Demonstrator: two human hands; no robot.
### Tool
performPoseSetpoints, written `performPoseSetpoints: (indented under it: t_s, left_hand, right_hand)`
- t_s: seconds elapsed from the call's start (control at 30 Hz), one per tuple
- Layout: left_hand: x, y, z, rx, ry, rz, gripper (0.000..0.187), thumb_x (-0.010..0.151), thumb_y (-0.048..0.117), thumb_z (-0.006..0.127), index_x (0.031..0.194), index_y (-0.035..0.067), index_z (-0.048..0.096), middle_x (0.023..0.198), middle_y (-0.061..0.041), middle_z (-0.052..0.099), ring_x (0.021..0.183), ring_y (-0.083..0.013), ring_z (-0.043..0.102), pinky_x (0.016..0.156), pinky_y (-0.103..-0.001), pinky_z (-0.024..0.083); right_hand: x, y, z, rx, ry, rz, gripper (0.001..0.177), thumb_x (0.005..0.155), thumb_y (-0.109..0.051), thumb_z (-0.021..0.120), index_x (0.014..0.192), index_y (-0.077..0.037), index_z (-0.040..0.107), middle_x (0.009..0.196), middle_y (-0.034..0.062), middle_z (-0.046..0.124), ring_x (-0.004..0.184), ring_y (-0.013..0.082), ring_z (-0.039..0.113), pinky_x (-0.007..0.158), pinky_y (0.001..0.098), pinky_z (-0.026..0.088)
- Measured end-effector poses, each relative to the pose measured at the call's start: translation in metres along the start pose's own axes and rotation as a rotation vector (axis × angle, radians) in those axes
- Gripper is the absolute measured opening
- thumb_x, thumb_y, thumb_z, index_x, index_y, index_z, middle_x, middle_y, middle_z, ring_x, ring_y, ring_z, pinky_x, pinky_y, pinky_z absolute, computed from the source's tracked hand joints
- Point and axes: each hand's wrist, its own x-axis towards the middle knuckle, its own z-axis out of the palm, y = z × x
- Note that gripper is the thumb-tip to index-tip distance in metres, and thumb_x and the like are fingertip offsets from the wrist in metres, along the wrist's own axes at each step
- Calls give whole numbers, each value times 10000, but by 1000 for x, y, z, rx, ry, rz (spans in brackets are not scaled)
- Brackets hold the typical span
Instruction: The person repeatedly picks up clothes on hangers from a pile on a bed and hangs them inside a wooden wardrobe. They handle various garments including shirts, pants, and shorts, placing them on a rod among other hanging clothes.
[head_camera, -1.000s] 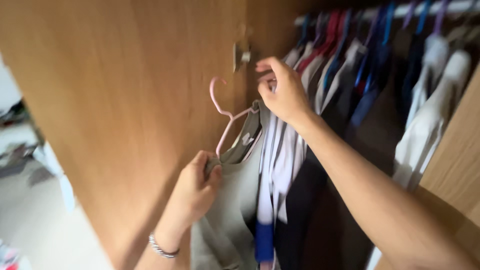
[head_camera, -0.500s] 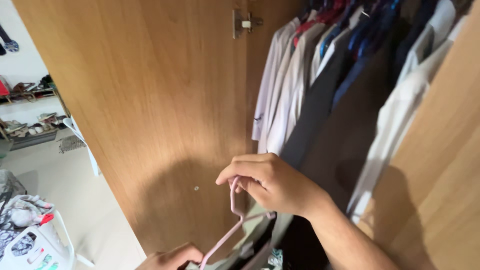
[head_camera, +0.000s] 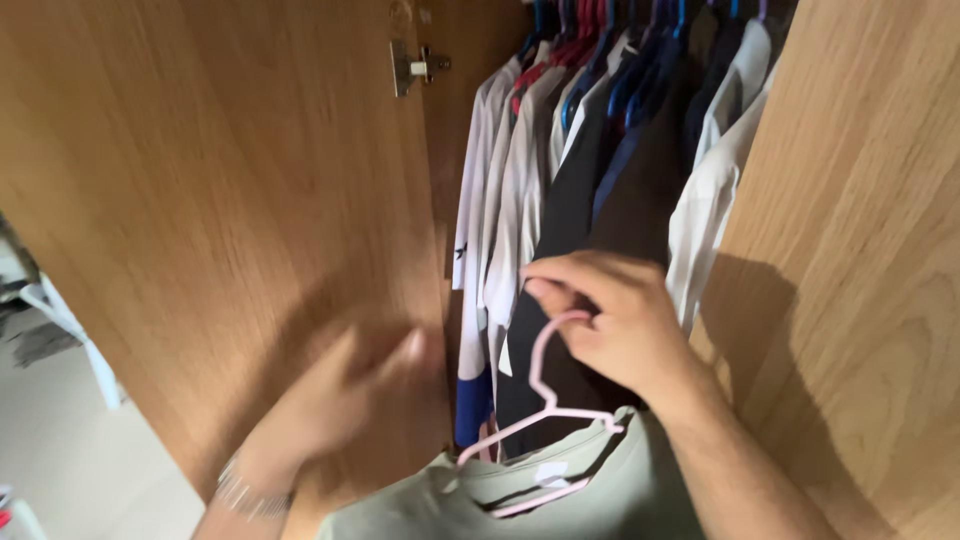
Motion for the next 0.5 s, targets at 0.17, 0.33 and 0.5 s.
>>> performPoseSetpoints:
  t_s: [0.17, 0.33, 0.5]
  left_hand:
    - [133, -16, -8, 340, 327, 259, 404, 1023, 338, 577, 1216, -14, 629, 1085, -209, 738, 1015, -330, 713, 861, -410, 555]
    - [238, -44, 6, 348, 320, 368, 603, 1070, 380, 484, 1414, -114, 439, 1309, -386, 547, 1253, -498, 547, 1042, -472, 462]
    - [319, -65, 13, 136, 251, 167, 727, 1074, 519, 299, 1489, -71, 389, 1508, -325, 428, 1420, -437, 402, 1165, -427, 320]
  right_hand:
    - [20, 7, -12, -193, 120, -114, 196, 908, -14, 761, 1081, -62, 680, 890, 93, 681, 764, 235, 683, 656, 358, 533]
    - [55, 14, 0, -342, 23, -152, 225, 939, -60, 758, 1148, -61, 672, 1064, 82, 682, 889, 302, 690, 759, 391, 562]
    - [93, 37, 17, -498, -11, -98, 371, 933, -152, 743, 1272, -45, 639, 1268, 106, 636, 1007, 327, 685, 872, 420, 558]
